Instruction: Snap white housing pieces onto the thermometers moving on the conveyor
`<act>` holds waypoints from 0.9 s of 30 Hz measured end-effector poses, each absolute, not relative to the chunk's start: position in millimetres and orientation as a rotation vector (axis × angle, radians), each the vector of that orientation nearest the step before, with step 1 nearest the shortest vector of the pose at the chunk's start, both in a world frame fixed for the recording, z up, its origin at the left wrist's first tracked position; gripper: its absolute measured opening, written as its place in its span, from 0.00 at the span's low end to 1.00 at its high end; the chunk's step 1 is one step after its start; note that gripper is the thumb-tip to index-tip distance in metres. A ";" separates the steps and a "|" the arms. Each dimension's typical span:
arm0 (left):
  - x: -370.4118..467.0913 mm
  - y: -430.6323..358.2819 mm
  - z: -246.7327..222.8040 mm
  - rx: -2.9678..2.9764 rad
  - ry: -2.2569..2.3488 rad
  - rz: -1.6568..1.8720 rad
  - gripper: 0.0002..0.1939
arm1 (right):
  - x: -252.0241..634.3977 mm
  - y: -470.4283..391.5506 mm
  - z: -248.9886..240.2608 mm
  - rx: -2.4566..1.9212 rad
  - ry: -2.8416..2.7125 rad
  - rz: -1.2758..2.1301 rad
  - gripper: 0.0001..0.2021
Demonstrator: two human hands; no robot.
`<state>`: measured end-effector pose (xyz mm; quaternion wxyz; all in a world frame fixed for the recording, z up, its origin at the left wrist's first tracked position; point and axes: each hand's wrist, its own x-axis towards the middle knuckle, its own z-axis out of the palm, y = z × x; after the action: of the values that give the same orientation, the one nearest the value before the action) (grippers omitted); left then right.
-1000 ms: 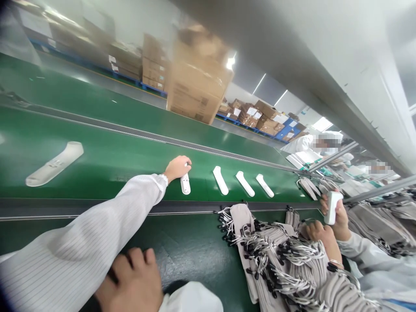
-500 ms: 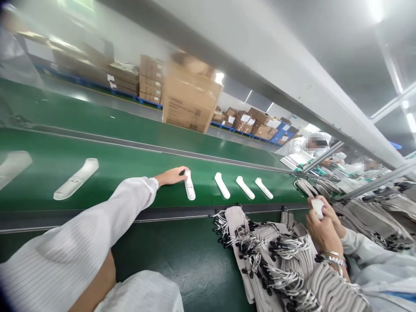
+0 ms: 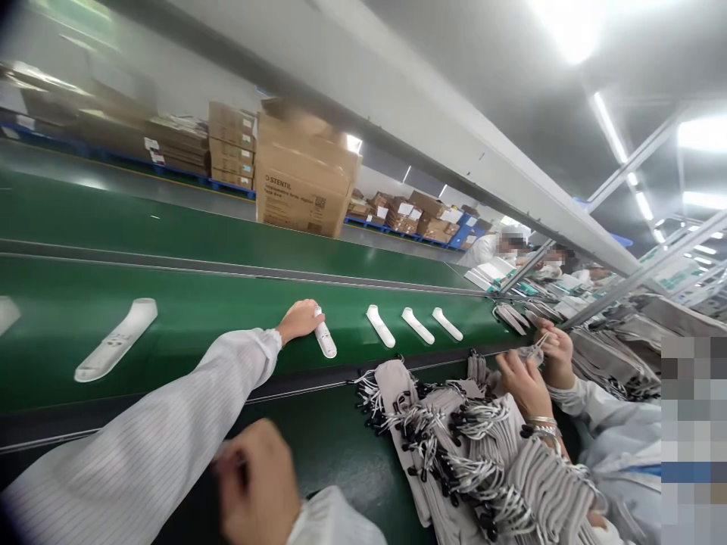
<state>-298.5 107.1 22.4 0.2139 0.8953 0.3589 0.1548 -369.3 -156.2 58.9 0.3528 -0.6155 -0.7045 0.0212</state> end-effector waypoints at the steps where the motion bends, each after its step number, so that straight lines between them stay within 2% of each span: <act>1: -298.7 106.1 21.2 2.478 1.039 0.461 0.14 | -356.2 -149.3 54.3 -1.648 -1.667 0.068 0.06; 4: -299.5 101.1 19.7 2.428 1.238 0.560 0.13 | -282.1 -123.8 52.2 -1.855 -1.377 0.114 0.06; 7: -297.5 97.8 21.2 2.407 1.272 0.561 0.16 | -206.5 -89.7 57.9 -2.048 -1.557 0.184 0.13; 10: -292.9 101.4 22.5 2.385 1.198 0.484 0.16 | -170.7 -58.7 58.1 -2.099 -1.771 0.252 0.18; 14: -285.0 108.8 18.8 2.354 1.149 0.500 0.13 | -166.6 -40.3 44.0 -2.031 -1.858 0.198 0.27; 20: -276.1 107.7 11.1 2.341 1.101 0.569 0.11 | -173.5 -58.5 23.8 -2.141 -1.720 0.135 0.20; 27: -275.1 108.2 9.3 2.393 1.015 0.596 0.12 | -179.5 -84.5 21.3 -2.476 -1.659 -0.066 0.22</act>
<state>-275.1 108.2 9.3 0.2353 0.8721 0.3698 0.2174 -179.5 -84.5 21.3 0.0802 -0.8279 -0.5546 -0.0222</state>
